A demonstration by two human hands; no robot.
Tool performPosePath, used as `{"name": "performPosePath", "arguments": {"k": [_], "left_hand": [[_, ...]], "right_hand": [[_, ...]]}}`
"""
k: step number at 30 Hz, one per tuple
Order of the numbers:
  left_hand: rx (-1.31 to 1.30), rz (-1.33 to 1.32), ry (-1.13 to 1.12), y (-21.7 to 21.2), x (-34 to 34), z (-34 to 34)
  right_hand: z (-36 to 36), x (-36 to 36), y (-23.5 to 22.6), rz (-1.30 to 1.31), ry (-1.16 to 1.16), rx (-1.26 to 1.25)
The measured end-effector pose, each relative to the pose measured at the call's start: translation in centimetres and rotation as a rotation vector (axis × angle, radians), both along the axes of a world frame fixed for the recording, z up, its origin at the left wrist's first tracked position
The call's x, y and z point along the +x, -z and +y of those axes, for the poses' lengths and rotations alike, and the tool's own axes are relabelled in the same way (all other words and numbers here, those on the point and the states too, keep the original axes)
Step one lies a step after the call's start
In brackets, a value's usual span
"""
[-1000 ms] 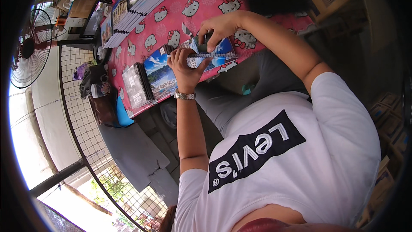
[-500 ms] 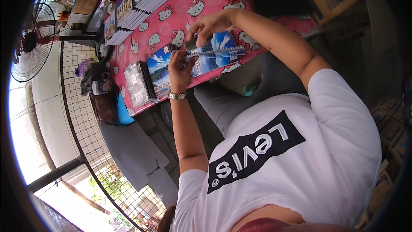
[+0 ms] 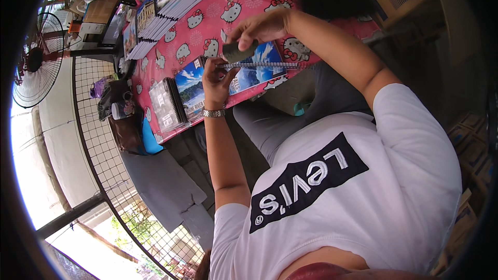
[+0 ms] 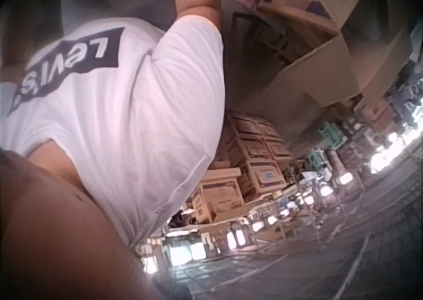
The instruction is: The person assembles spiral notebooks by inserting a black plastic coil through the pre-punched holes of a stack of pages and a cover, then uses a blue tool to trim and crimp the ends of the coil.
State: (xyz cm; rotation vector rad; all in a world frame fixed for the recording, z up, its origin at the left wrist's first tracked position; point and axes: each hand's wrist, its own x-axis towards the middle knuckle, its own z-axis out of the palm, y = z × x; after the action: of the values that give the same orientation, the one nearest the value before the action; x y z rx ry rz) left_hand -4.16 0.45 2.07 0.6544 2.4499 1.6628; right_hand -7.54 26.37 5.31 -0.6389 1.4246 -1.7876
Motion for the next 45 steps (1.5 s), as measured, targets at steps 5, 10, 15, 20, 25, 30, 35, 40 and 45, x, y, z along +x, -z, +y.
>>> {"name": "performPosePath", "arguments": {"k": [5, 10, 15, 20, 25, 30, 35, 40, 45], "left_hand": [[0.089, -0.050, -0.006, 0.4, -0.1, 0.4], [0.049, -0.034, 0.022, 1.1, -0.4, -0.4], [0.161, -0.055, -0.164, 0.0, 0.8, 1.0], [0.445, 0.032, -0.349, 0.8, 4.0, 0.2], [0.322, 0.094, -0.439, 1.1, 3.9, 0.9], [0.315, 0.116, -0.522, 3.2, 3.2, 0.4], [0.151, 0.261, -0.504, 2.4, 3.2, 0.9], [0.112, 0.216, -0.491, 2.3, 3.2, 0.4], [-0.030, 0.384, -0.541, 3.4, 2.6, 0.1]], "right_hand": [[-0.7, 0.5, 0.6, 0.050, 0.038, -0.037], [-0.3, -3.1, 3.1, 0.614, -0.051, 0.794], [7.2, -2.2, 8.6, 0.960, 0.786, 1.066], [8.1, 9.0, 8.1, 0.743, 0.852, 1.152], [7.5, 17.3, 10.5, 1.234, 0.887, 1.375], [1.1, 15.0, 6.2, 0.870, 0.937, 0.621], [-5.7, 12.2, 1.7, 1.018, 0.847, 0.405], [-7.3, 11.2, 1.3, 1.091, 0.842, 0.461], [-6.9, 11.3, 0.9, 1.053, 0.855, 0.436]]}}
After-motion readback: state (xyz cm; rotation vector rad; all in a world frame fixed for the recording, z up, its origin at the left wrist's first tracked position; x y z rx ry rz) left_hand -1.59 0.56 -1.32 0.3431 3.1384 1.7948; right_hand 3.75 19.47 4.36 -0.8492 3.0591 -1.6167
